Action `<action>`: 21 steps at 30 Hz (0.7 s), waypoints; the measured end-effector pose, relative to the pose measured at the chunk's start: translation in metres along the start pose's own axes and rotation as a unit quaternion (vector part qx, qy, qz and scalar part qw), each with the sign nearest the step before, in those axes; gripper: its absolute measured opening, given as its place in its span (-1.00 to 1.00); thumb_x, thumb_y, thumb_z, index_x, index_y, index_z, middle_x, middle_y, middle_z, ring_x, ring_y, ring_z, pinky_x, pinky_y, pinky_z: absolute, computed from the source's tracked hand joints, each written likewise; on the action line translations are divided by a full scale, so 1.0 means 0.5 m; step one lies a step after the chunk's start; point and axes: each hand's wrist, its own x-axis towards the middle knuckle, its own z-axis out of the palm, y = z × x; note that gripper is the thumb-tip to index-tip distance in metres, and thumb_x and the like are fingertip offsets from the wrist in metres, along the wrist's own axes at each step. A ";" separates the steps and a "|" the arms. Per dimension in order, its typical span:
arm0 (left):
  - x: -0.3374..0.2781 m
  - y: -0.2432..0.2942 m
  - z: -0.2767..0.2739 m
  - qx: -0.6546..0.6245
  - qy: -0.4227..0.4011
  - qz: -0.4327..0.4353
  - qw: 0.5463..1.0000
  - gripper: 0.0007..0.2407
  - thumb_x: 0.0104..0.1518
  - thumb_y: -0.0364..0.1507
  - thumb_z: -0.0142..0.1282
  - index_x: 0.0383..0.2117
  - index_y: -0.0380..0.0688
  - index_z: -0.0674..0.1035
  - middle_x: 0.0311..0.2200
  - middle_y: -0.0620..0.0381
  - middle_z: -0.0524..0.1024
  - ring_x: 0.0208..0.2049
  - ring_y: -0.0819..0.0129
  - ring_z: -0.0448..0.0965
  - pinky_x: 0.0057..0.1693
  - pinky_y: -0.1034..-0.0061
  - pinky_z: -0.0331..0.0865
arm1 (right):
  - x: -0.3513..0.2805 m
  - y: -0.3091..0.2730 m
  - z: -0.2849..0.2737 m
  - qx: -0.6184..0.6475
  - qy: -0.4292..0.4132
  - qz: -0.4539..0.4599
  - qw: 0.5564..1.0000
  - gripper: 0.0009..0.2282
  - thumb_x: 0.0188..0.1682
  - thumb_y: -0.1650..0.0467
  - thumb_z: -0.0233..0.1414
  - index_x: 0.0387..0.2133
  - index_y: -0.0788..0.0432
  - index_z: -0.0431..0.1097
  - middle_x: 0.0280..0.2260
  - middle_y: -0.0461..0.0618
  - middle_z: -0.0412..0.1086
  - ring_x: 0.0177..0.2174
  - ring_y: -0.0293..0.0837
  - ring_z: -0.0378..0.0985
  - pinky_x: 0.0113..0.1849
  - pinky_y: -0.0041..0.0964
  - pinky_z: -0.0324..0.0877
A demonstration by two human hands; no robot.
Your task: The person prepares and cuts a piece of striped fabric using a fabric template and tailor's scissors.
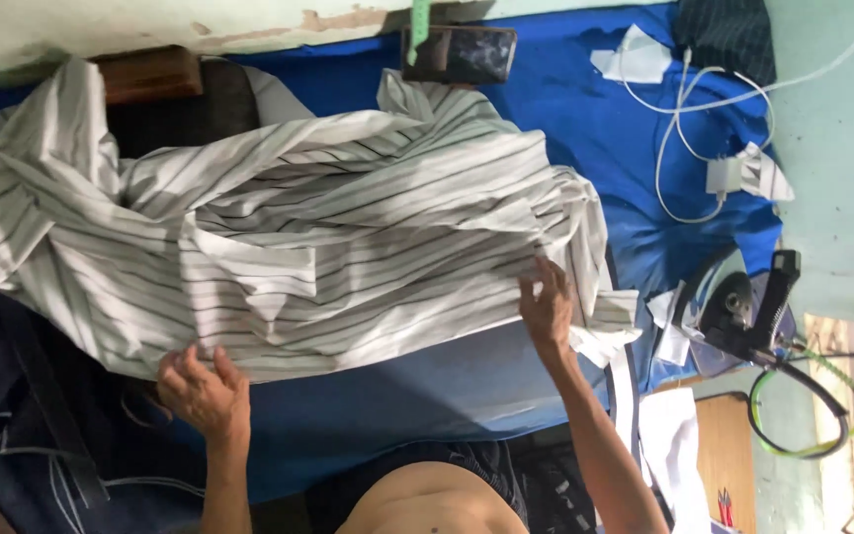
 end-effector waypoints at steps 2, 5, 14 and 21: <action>-0.029 -0.017 0.021 0.054 -0.003 -0.016 0.998 -0.75 0.40 -0.35 0.20 -0.02 -0.26 0.46 0.02 -0.15 0.34 -0.10 -0.13 0.39 -0.01 0.08 0.30 | -0.048 0.018 0.017 -0.052 0.021 -0.010 0.998 -0.47 -0.04 0.39 0.23 0.23 0.23 0.31 0.10 0.13 0.36 -0.02 0.18 0.47 -0.07 0.06 0.34; -0.076 -0.049 0.074 0.119 -0.020 -0.035 0.992 -0.74 0.22 -0.30 0.33 -0.16 -0.18 0.55 -0.23 -0.10 0.50 -0.21 -0.07 0.48 -0.07 0.16 0.27 | -0.058 0.011 0.016 -0.022 0.014 0.063 0.998 -0.49 -0.05 0.30 0.28 0.19 0.10 0.37 -0.13 0.15 0.37 -0.19 0.25 0.46 -0.21 0.17 0.37; -0.061 -0.148 0.123 0.013 0.019 -0.016 1.000 -0.82 0.08 -0.56 0.17 -0.64 -0.10 0.44 -0.65 0.02 0.41 -0.58 -0.07 0.43 -0.42 0.08 0.17 | -0.027 -0.091 -0.123 0.095 -0.073 0.292 0.949 -0.70 0.02 0.13 -0.01 -0.30 0.09 0.48 -0.47 -0.03 0.48 -0.38 0.04 0.53 -0.26 -0.05 0.32; 0.256 -0.141 0.022 -0.216 0.059 -0.109 0.968 -0.86 0.16 -0.70 -0.11 -0.21 -0.32 0.44 -0.34 -0.21 0.54 -0.33 -0.30 0.54 -0.16 0.02 0.34 | 0.182 -0.151 -0.223 0.185 -0.081 0.184 0.962 -0.75 0.15 0.20 -0.14 -0.38 0.13 0.20 -0.40 0.03 0.25 -0.36 -0.05 0.24 -0.32 -0.03 0.13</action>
